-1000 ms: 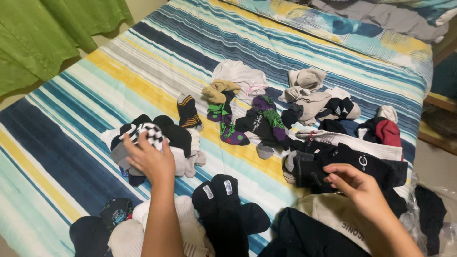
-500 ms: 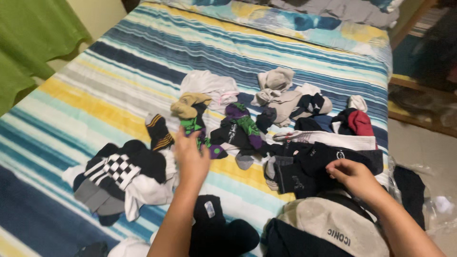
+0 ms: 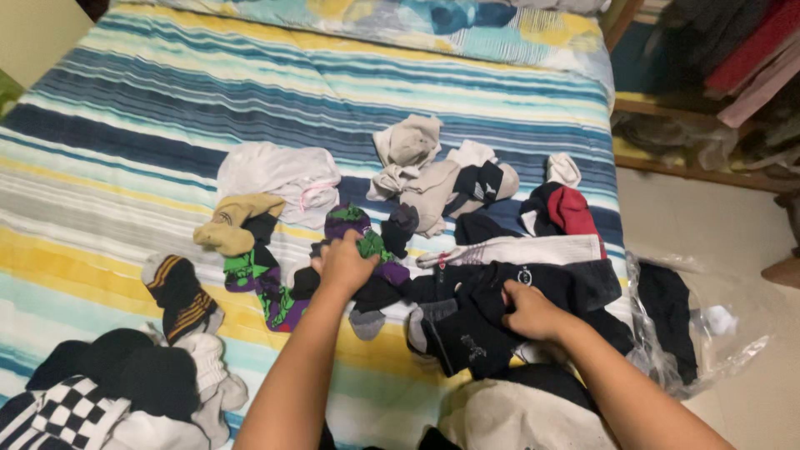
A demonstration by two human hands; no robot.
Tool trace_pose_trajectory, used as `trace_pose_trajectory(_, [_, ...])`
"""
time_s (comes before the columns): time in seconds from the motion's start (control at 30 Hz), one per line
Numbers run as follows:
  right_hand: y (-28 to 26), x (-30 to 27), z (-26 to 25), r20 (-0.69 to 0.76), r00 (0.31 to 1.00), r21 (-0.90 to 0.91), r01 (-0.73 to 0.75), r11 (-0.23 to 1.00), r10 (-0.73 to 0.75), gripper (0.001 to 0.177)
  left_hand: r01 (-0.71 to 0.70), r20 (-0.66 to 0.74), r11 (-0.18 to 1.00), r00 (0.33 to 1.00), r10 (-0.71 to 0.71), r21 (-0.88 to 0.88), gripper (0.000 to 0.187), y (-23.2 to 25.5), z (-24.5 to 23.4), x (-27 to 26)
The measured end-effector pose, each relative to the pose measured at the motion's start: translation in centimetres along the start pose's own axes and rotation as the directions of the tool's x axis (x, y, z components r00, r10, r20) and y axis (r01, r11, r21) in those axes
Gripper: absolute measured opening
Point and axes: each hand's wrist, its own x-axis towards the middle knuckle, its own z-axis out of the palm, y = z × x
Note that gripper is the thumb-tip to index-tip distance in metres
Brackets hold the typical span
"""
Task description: The person matches socks by picking them up from a bed, pairing them, and then folding or rolling the pairs together.
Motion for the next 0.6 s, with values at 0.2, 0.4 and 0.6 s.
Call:
trace_pose_trajectory(0.2, [-1.0, -1.3, -1.6, 0.088, 0.996, 0.085, 0.024, 0.996, -0.031, 0.035, -0.444, -0.696, 0.893, 0.62, 0.363, 0.07, 0.023, 4.0, -4.8, -7.7])
trace_pose_trajectory(0.4, [-12.6, -8.3, -5.9, -0.257, 0.859, 0.054, 0.47, 0.881, -0.442, 0.102, -0.779, -0.465, 0.627, 0.557, 0.688, -0.005, 0.018, 8.5, -6.5, -15.8])
trace_pose_trajectory(0.6, [-15.3, -9.2, -9.8, -0.043, 0.883, 0.12, 0.469, 0.875, -0.468, 0.022, -0.669, -0.252, 0.555, 0.721, 0.645, -0.494, 0.035, 5.8, -6.7, -17.5])
